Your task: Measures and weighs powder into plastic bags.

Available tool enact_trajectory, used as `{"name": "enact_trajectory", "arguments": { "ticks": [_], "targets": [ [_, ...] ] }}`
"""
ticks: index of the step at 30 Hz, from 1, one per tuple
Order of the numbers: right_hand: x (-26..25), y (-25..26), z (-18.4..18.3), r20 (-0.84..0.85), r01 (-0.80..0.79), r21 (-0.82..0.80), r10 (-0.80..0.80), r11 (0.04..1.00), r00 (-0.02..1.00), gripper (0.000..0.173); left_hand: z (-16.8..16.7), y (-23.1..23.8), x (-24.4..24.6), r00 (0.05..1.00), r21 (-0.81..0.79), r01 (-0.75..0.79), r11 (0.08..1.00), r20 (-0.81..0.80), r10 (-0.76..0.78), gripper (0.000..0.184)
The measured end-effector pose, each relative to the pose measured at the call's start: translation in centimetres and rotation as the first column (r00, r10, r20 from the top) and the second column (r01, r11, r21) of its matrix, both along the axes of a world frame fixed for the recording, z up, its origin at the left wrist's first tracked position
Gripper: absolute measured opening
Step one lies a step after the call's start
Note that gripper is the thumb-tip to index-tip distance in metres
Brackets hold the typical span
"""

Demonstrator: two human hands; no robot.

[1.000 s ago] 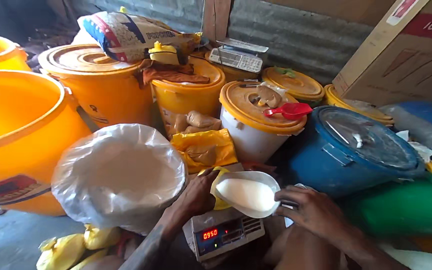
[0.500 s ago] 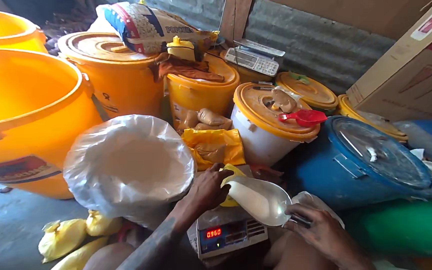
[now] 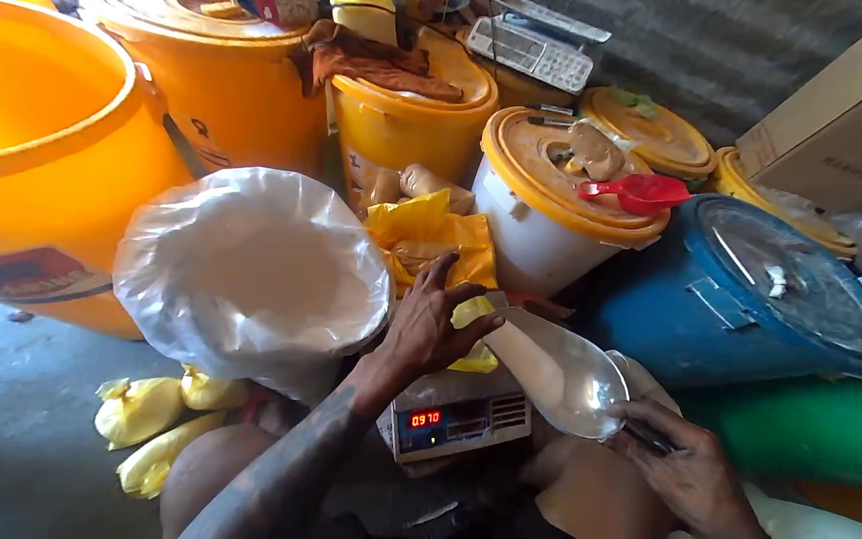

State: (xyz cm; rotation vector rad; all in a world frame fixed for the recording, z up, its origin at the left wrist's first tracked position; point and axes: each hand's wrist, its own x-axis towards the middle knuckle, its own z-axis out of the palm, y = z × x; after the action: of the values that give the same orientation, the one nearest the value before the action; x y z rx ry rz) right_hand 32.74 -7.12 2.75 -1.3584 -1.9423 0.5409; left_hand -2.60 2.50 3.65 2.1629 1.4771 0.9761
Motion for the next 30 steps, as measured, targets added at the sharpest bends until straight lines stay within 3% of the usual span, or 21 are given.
{"name": "enact_trajectory", "arguments": {
  "ticks": [4, 8, 11, 16, 19, 30],
  "targets": [
    [0.4, -0.4, -0.1, 0.043, 0.015, -0.015, -0.015, 1.0, 0.999, 0.036, 0.1, 0.0, -0.2, 1.0, 0.025, -0.028, 0.999, 0.011, 0.028, 0.054],
    [0.4, -0.6, 0.3, 0.083, 0.001, -0.038, 0.003, 0.999, 0.997, 0.036, 0.3, -0.1, -0.4, 1.0, 0.021, -0.021, 1.0, 0.008, 0.02, 0.046],
    [0.0, -0.1, 0.9, 0.202, 0.015, -0.074, 0.001, 0.997, 0.979, 0.036, 0.2, -0.2, -0.4, 1.0, 0.003, -0.02, 1.0, -0.006, 0.02, 0.042],
    [-3.2, 1.6, 0.1, 0.358, 0.006, 0.07, -0.031, 0.998, 0.933, 0.037, 0.1, -0.1, -0.3, 0.999, -0.057, -0.021, 0.998, -0.037, 0.018, 0.041],
    [-4.1, 2.1, 1.0, 0.429, 0.009, 0.027, -0.019, 1.0, 0.903, 0.041, 0.2, 0.0, -0.6, 0.999, -0.065, -0.027, 0.997, -0.037, 0.024, 0.042],
    [-1.9, 0.5, 0.6, 0.194, -0.002, -0.043, 0.01, 0.999, 0.981, 0.038, 0.6, -0.6, -1.0, 0.997, -0.098, 0.069, 0.993, -0.028, -0.072, 0.04]
  ]
}}
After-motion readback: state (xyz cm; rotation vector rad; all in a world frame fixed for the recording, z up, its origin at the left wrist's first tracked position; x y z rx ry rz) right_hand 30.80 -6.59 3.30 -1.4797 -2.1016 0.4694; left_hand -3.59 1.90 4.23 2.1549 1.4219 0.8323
